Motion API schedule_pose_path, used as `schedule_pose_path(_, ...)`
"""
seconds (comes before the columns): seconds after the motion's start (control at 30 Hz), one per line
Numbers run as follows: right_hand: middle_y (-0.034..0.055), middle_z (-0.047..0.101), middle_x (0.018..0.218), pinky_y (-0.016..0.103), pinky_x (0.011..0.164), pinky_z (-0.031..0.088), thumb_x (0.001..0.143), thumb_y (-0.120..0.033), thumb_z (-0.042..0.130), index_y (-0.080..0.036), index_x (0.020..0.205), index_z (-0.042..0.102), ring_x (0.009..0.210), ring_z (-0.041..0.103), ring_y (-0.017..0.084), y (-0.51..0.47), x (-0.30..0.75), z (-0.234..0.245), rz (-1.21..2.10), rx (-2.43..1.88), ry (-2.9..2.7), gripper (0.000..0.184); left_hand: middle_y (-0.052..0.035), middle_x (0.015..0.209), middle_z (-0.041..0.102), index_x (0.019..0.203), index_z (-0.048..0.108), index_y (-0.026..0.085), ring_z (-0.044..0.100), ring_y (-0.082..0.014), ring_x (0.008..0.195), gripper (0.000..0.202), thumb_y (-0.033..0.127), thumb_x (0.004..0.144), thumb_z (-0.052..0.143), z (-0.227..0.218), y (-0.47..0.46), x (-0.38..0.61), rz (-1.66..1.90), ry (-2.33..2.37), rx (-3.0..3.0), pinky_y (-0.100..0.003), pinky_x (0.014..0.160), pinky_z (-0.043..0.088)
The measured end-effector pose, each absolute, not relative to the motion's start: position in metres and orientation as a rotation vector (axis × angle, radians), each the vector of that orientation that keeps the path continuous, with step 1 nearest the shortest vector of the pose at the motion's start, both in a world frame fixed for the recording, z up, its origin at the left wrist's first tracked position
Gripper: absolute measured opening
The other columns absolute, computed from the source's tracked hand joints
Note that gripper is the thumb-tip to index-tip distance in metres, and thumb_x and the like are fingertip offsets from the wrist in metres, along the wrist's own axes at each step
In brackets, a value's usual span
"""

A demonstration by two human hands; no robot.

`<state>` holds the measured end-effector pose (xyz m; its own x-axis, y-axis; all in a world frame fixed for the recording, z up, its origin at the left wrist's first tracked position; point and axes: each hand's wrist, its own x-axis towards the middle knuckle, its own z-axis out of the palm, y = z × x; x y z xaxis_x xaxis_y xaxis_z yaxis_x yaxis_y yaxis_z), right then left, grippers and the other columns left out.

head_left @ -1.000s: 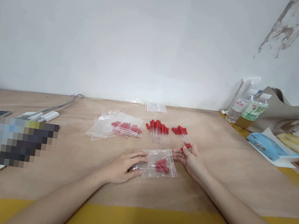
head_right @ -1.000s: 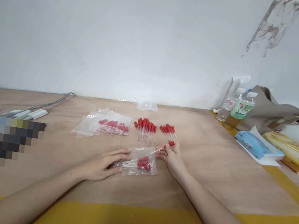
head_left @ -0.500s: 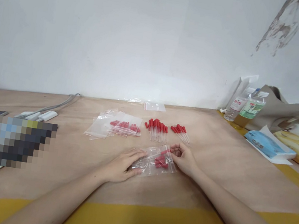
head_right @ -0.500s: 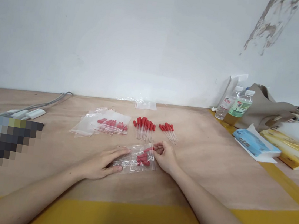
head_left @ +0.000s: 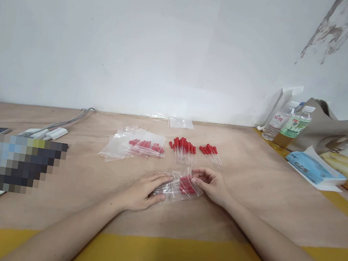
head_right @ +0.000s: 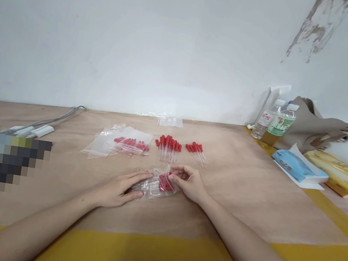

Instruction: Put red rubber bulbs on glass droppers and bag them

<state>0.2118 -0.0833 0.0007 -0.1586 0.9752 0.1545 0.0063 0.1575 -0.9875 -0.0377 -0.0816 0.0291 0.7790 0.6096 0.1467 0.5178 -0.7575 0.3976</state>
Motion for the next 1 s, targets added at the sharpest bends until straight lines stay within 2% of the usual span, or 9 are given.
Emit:
schedule_pose_path(0.23, 0.005, 0.064, 0.079, 0.027, 0.062, 0.047, 0.067, -0.034, 0.061, -0.016, 0.083, 0.068, 0.065, 0.058, 0.014, -0.072, 0.217, -0.008, 0.918, -1.235, -1.699, 0.025, -0.0042, 0.135, 0.038, 0.133, 0.03, 0.027, 0.034, -0.0206, 0.124, 0.048, 0.038, 0.087, 0.041, 0.028, -0.082, -0.038, 0.379, 0.866, 2.642, -0.039, 0.103, 0.03)
schedule_pose_path(0.37, 0.0065, 0.064, 0.083, 0.03, 0.064, 0.047, 0.07, -0.039, 0.056, -0.016, 0.083, 0.069, 0.069, 0.059, 0.016, -0.069, 0.216, -0.006, 0.883, -1.205, -1.751, 0.029, -0.0046, 0.136, 0.038, 0.133, 0.031, 0.026, 0.033, -0.0203, 0.125, 0.049, 0.039, 0.087, 0.041, 0.026, -0.08, -0.038, 0.374, 0.873, 2.65, -0.04, 0.103, 0.029)
schedule_pose_path(0.47, 0.0043, 0.065, 0.07, 0.028, 0.057, 0.046, 0.073, -0.046, 0.051, -0.015, 0.077, 0.068, 0.062, 0.059, 0.016, -0.068, 0.215, -0.005, 1.038, -1.213, -1.738, 0.035, -0.0038, 0.135, 0.038, 0.133, 0.031, 0.026, 0.034, -0.0203, 0.124, 0.048, 0.039, 0.087, 0.041, 0.026, -0.08, -0.038, 0.378, 0.87, 2.656, -0.039, 0.103, 0.029)
schedule_pose_path(0.57, 0.0005, 0.057, 0.05, 0.022, 0.044, 0.038, 0.072, -0.044, 0.052, -0.015, 0.055, 0.06, 0.049, 0.052, 0.012, -0.064, 0.215, -0.012, 0.849, -1.422, -1.699, 0.035, -0.0027, 0.135, 0.039, 0.133, 0.032, 0.026, 0.034, -0.0202, 0.124, 0.048, 0.038, 0.087, 0.04, 0.027, -0.082, -0.038, 0.384, 0.879, 2.661, -0.037, 0.104, 0.029)
schedule_pose_path(0.63, -0.0006, 0.054, 0.047, 0.02, 0.041, 0.033, 0.069, -0.04, 0.056, -0.015, 0.049, 0.054, 0.046, 0.049, 0.011, -0.062, 0.215, -0.019, 0.713, -1.501, -1.667, 0.032, -0.0025, 0.135, 0.039, 0.133, 0.031, 0.027, 0.034, -0.0203, 0.124, 0.048, 0.038, 0.087, 0.039, 0.027, -0.082, -0.038, 0.381, 0.884, 2.665, -0.037, 0.104, 0.029)
schedule_pose_path(0.73, -0.0006, 0.059, 0.055, 0.02, 0.045, 0.037, 0.066, -0.034, 0.058, -0.016, 0.063, 0.06, 0.051, 0.052, 0.012, -0.061, 0.216, -0.022, 0.733, -1.461, -1.669, 0.018, -0.0021, 0.137, 0.036, 0.132, 0.032, 0.03, 0.033, -0.0206, 0.125, 0.046, 0.039, 0.088, 0.038, 0.025, -0.082, -0.039, 0.354, 0.879, 2.669, -0.039, 0.103, 0.03)
schedule_pose_path(0.87, 0.0017, 0.066, 0.071, 0.025, 0.057, 0.045, 0.07, -0.033, 0.052, -0.017, 0.079, 0.065, 0.064, 0.058, 0.015, -0.06, 0.227, -0.009, 0.954, -1.286, -1.799, 0.023, -0.0014, 0.138, 0.034, 0.127, 0.04, 0.031, 0.033, -0.02, 0.126, 0.04, 0.039, 0.088, 0.038, 0.023, -0.081, -0.041, 0.338, 0.888, 2.662, -0.039, 0.104, 0.029)
schedule_pose_path(0.93, 0.0028, 0.066, 0.073, 0.025, 0.06, 0.045, 0.069, -0.032, 0.053, -0.016, 0.076, 0.065, 0.066, 0.058, 0.015, -0.054, 0.239, 0.001, 0.845, -1.364, -1.796, 0.021, -0.0021, 0.138, 0.035, 0.128, 0.039, 0.03, 0.032, -0.02, 0.126, 0.041, 0.04, 0.088, 0.038, 0.023, -0.08, -0.041, 0.326, 0.894, 2.66, -0.039, 0.103, 0.029)
schedule_pose_path(1.0, 0.0032, 0.065, 0.071, 0.024, 0.058, 0.042, 0.068, -0.029, 0.054, -0.016, 0.071, 0.063, 0.064, 0.057, 0.014, -0.044, 0.254, 0.009, 0.515, -1.576, -1.735, 0.016, -0.0035, 0.138, 0.035, 0.128, 0.039, 0.029, 0.031, -0.0205, 0.127, 0.042, 0.04, 0.087, 0.039, 0.024, -0.081, -0.04, 0.306, 0.901, 2.663, -0.04, 0.104, 0.029)
